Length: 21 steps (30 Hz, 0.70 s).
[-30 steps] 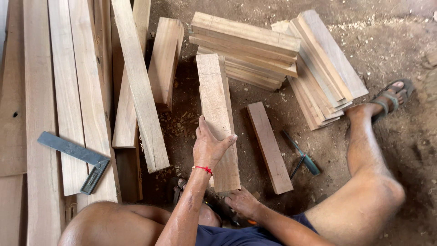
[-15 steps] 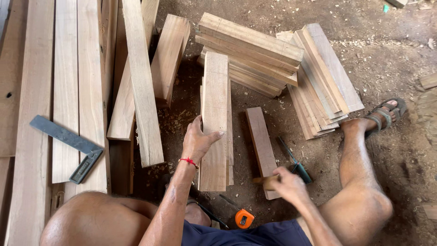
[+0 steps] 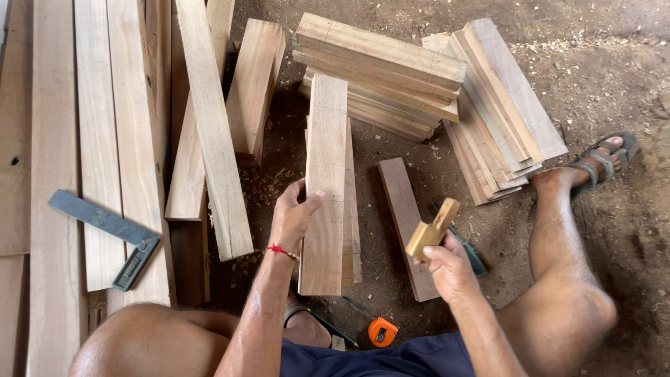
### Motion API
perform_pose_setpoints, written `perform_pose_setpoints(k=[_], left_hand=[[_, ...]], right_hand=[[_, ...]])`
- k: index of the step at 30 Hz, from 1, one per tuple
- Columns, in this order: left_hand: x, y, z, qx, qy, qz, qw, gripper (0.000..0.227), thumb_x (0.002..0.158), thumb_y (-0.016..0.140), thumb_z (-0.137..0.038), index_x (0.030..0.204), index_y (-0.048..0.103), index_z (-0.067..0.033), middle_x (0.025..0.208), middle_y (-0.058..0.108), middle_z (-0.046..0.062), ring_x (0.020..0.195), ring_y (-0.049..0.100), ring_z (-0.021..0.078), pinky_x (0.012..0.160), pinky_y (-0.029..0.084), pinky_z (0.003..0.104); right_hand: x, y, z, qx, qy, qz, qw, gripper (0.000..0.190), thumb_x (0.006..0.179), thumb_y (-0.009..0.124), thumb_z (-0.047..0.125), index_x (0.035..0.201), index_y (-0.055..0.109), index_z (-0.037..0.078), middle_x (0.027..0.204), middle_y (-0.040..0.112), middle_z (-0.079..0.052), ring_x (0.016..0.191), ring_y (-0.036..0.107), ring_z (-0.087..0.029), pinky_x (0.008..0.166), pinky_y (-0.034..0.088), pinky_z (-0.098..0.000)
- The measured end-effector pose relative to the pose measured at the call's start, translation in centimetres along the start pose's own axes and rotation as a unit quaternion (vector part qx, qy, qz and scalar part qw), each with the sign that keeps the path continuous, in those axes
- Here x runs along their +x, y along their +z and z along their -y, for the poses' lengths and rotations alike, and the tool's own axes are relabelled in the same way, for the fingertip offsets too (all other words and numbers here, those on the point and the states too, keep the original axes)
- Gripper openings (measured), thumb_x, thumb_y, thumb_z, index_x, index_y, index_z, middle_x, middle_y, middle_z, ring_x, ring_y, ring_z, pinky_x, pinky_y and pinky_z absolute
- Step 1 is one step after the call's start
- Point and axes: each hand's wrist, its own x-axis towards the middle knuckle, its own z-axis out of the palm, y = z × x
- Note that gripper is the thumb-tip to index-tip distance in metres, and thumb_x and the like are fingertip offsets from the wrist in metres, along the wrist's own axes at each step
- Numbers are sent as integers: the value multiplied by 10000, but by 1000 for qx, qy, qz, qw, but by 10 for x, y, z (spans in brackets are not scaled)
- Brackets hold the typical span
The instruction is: The person marks lines on wooden boards using a speed square and a pencil, then uses a small wooden hand plane to smooth the edges of the boards.
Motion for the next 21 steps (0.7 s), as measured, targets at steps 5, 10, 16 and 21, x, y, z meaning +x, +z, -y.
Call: perform_pose_setpoints(k=[5, 10, 16, 21], left_hand=[[22, -11, 25, -148, -47, 0, 988, 489, 926, 656, -265, 1376, 636, -75, 1375, 659, 91, 1308, 523, 205, 1079, 382, 475], [22, -18, 25, -281, -79, 23, 956, 418, 925, 673, -286, 1268, 686, -47, 1223, 714, 136, 1119, 657, 248, 1007, 529, 434], [25, -17, 22, -293, -83, 17, 952, 422, 912, 671, -277, 1275, 682, -63, 1206, 724, 109, 1101, 670, 228, 995, 531, 420], [26, -18, 24, -288, -68, 33, 955, 443, 907, 681, -275, 1282, 682, -39, 1216, 722, 142, 1119, 666, 260, 1018, 522, 435]], right_hand=[[-9, 30, -22, 24, 42, 19, 999, 611, 777, 608, 130, 1367, 511, 5, 1098, 725, -154, 943, 671, -213, 736, 507, -363], [-14, 35, -30, -11, 67, 6, 998, 695, 772, 560, 134, 1456, 442, 114, 1050, 714, -145, 916, 669, -211, 731, 521, -375], [-1, 11, -50, 54, 78, -33, 995, 536, 955, 608, 325, 1374, 541, -2, 1015, 693, -147, 912, 675, -227, 773, 562, -409], [6, 6, -54, 75, 88, -66, 991, 547, 938, 634, 424, 1340, 588, 56, 1063, 701, -94, 960, 681, -198, 812, 560, -393]])
